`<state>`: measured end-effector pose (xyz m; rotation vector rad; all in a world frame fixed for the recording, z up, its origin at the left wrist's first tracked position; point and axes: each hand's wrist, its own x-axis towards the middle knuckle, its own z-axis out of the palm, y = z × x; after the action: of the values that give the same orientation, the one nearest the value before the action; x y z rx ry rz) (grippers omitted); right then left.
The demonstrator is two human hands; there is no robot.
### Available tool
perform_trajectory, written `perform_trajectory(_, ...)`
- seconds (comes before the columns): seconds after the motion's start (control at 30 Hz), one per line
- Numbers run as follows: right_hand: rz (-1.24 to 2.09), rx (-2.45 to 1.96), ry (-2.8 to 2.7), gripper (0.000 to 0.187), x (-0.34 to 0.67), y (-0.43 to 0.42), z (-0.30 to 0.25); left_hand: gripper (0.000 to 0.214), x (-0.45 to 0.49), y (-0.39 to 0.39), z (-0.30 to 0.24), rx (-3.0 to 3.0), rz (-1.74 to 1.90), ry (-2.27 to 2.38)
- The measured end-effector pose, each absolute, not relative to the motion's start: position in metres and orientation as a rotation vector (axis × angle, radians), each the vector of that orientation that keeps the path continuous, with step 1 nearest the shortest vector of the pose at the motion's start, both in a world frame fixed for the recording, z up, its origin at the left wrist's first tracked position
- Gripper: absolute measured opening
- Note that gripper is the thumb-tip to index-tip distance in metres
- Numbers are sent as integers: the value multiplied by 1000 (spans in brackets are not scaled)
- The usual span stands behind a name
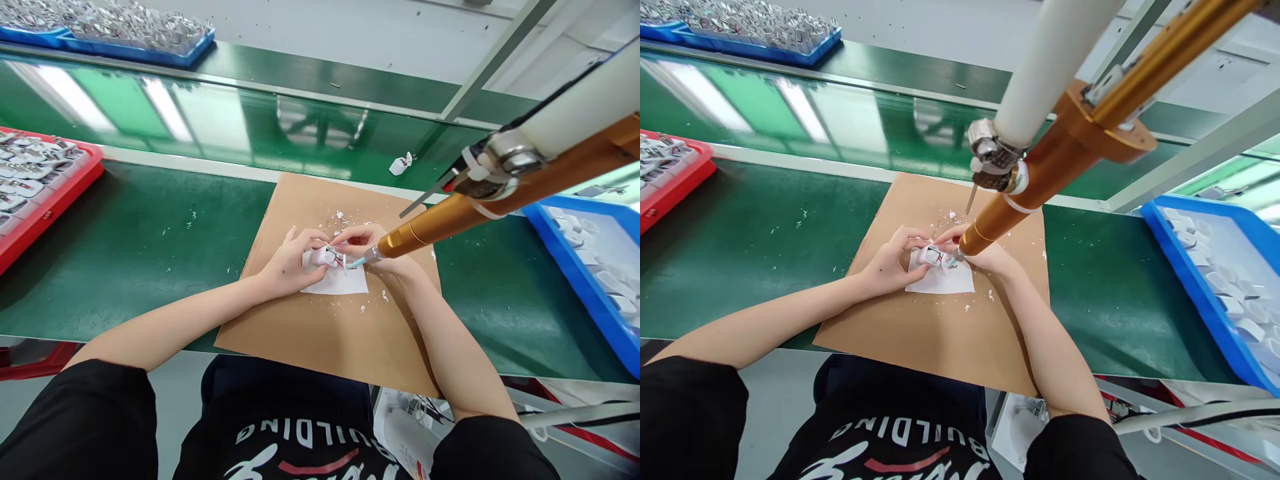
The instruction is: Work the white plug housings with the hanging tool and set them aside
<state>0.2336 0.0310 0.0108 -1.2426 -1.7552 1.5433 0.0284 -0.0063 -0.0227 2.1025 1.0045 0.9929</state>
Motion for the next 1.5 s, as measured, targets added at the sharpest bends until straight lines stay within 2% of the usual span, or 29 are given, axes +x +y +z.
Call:
perform_trajectory(0.4,1628,-1166,-1699,26,233,31,5,36,28,-6,-23,2140,922,962)
perform_trajectory(0.77,1659,-1229,-1422,25,225,25,11,35,28,-8,-22,2173,891,1048)
perform_trajectory(0.97,1498,-1099,-1535,19,228,32,0,40,29,-8,-24,2143,910,1045)
perform_trajectory(1.17,1405,-1152,-1592,23,230,34,0,37,29,-6,-21,2025,958,1032)
perform_trajectory(1.5,1387,-1143,-1645,22,230,32,1,37,29,-3,-20,1734,1006,1011)
